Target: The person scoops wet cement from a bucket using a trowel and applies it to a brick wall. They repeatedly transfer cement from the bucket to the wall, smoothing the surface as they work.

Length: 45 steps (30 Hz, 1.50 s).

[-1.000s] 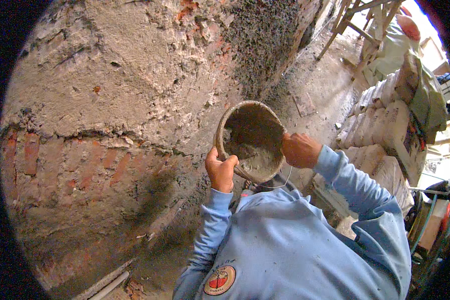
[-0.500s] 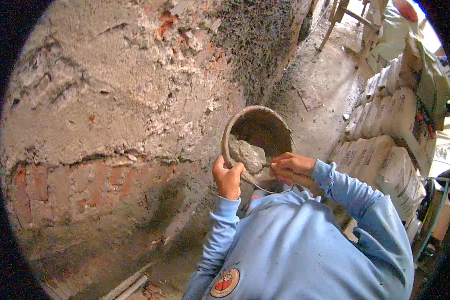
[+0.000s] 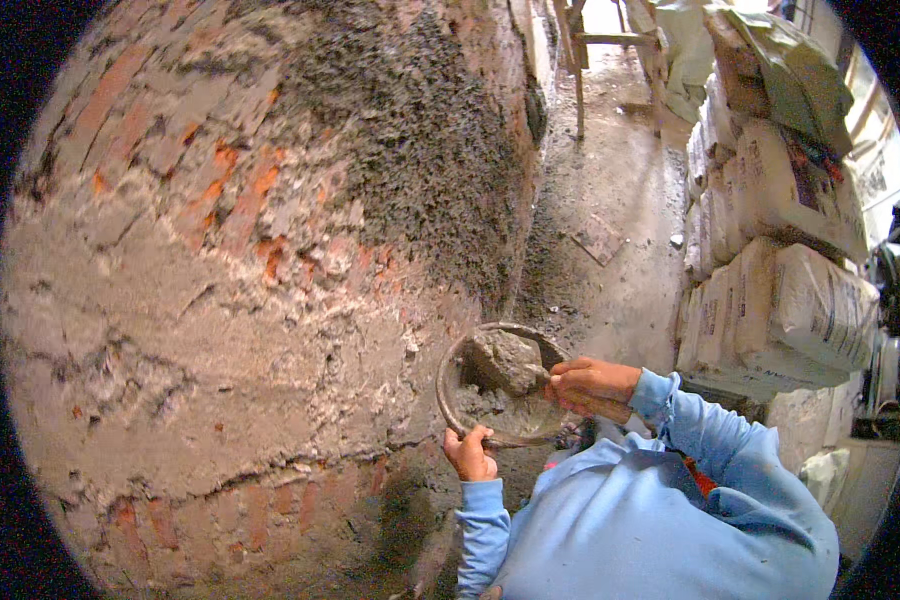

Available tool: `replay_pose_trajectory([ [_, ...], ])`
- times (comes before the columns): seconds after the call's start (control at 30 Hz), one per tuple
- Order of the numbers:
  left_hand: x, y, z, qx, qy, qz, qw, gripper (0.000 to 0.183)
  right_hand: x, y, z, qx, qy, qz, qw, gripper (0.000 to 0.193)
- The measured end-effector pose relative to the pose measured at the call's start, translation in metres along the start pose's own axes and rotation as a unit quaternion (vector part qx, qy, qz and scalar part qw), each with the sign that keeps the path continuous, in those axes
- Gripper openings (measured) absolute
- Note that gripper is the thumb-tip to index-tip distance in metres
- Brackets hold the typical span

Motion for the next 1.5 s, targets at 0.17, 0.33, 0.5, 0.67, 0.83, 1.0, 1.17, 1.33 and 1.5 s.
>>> replay_pose_trajectory([
  [0.17, 0.000, 0.010, 0.016, 0.029, 0.029, -0.033, 0.999, 0.029, 0.039, -0.008, -0.004, 0.054, 0.129, -0.032, 0.990, 0.029],
  [0.33, 0.002, 0.015, 0.032, 0.014, 0.040, -0.008, 0.999, 0.033, 0.096, -0.005, -0.004, 0.143, 0.302, -0.036, 0.942, 0.033],
  [0.5, 0.014, 0.013, 0.049, 0.094, 0.078, -0.083, 0.989, 0.047, 0.191, 0.000, 0.004, 0.302, 0.314, -0.145, 0.889, 0.033],
  [0.67, 0.010, 0.001, 0.053, 0.145, 0.069, -0.154, 0.975, 0.044, 0.317, 0.047, -0.007, 0.415, 0.213, -0.405, 0.787, 0.033],
  [0.83, -0.008, -0.017, 0.051, 0.180, 0.011, -0.235, 0.955, 0.048, 0.387, 0.210, -0.003, 0.260, -0.018, -0.717, 0.646, 0.028],
  [1.0, -0.024, -0.019, 0.055, 0.175, -0.014, -0.240, 0.955, 0.040, 0.332, 0.364, 0.018, 0.187, -0.185, -0.552, 0.791, 0.036],
  [1.17, -0.040, -0.009, 0.047, 0.092, 0.027, -0.245, 0.965, 0.051, 0.279, 0.289, -0.005, 0.162, -0.127, -0.535, 0.819, 0.038],
  [1.33, -0.068, 0.011, 0.038, 0.109, 0.073, -0.191, 0.973, 0.046, 0.231, 0.107, 0.008, 0.023, -0.247, -0.329, 0.911, 0.035],
  [1.5, -0.111, 0.028, 0.028, 0.008, 0.076, -0.084, 0.994, 0.032, 0.173, 0.015, 0.051, -0.063, -0.596, -0.032, 0.800, 0.030],
])
Point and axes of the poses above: each hand's wrist, its own y-axis towards the middle knuckle, its own x-axis out of the back of the hand, z = x × y, the point moved 3 cm from there along y, towards the middle knuckle, and after that the axes turned 8 degrees about z, right-handed, at the moved point
